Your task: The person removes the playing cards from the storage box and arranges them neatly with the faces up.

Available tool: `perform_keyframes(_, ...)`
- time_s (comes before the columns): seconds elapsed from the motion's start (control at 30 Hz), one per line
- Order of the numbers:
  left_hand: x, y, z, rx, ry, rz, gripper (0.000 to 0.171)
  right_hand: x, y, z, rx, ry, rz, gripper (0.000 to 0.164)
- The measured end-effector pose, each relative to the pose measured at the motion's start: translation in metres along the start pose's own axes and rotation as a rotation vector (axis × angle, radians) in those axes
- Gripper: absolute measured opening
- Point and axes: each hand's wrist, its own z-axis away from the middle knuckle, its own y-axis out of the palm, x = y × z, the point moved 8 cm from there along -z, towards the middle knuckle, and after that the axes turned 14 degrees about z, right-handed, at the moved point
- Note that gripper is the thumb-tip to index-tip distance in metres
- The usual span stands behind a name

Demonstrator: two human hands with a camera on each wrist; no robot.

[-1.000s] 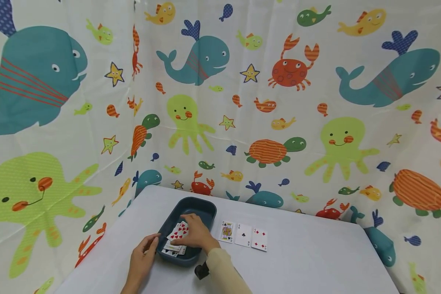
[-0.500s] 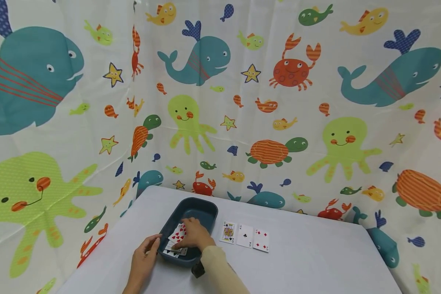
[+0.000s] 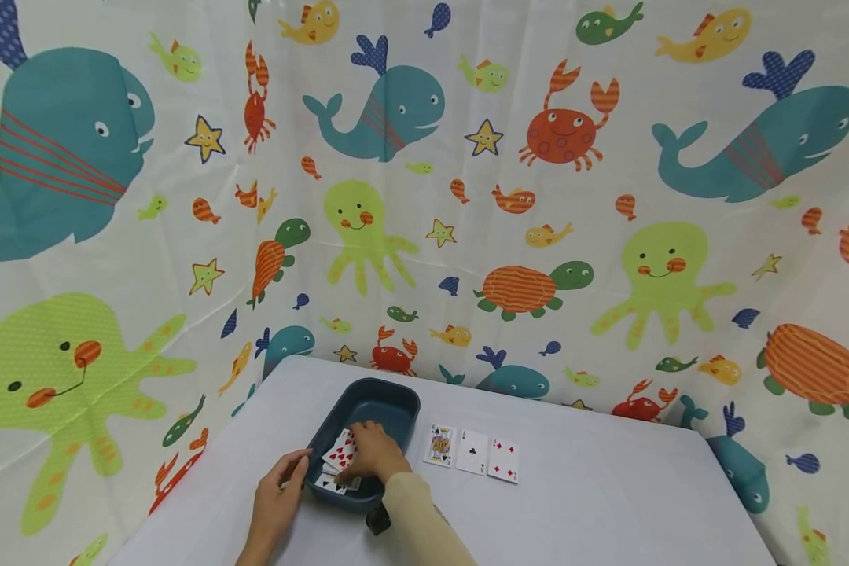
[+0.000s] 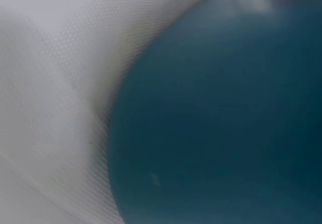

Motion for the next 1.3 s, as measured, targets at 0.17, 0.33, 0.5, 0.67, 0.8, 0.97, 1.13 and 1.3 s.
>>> perform_keyframes(0.17, 0.0, 0.0, 0.0, -0.004, 0.011, 0.0, 0.033, 0.0, 0.0, 0.0, 0.002, 0.0, -0.002, 0.084)
perform_keyframes(0.33, 0.002, 0.001, -0.001, 0.0, -0.003, -0.006, 0.034, 0.001, -0.003, 0.002, -0.004, -0.01, -0.035, 0.083)
perform_keyframes(0.5, 0.002, 0.002, -0.001, 0.003, -0.002, 0.0, 0.034, -0.001, -0.006, 0.002, -0.024, -0.033, -0.06, 0.08)
perform_keyframes(0.67, 0.004, 0.002, -0.002, 0.006, -0.01, -0.004, 0.035, -0.001, -0.01, 0.003, -0.041, -0.062, -0.079, 0.076)
perform_keyframes(0.8, 0.007, 0.002, -0.002, 0.009, -0.022, -0.006, 0.036, -0.001, -0.016, 0.006, -0.044, -0.079, -0.104, 0.076)
perform_keyframes(0.97, 0.007, 0.002, -0.003, 0.011, -0.028, -0.012, 0.035, -0.007, -0.026, 0.011, -0.057, -0.075, -0.149, 0.077)
perform_keyframes(1.13, 0.005, 0.002, -0.003, 0.003, -0.026, -0.014, 0.034, -0.017, -0.035, 0.016, -0.078, -0.074, -0.223, 0.078)
perform_keyframes(1.3, 0.006, 0.002, -0.003, -0.004, -0.015, -0.008, 0.035, -0.028, -0.046, 0.026, -0.11, -0.073, -0.329, 0.076)
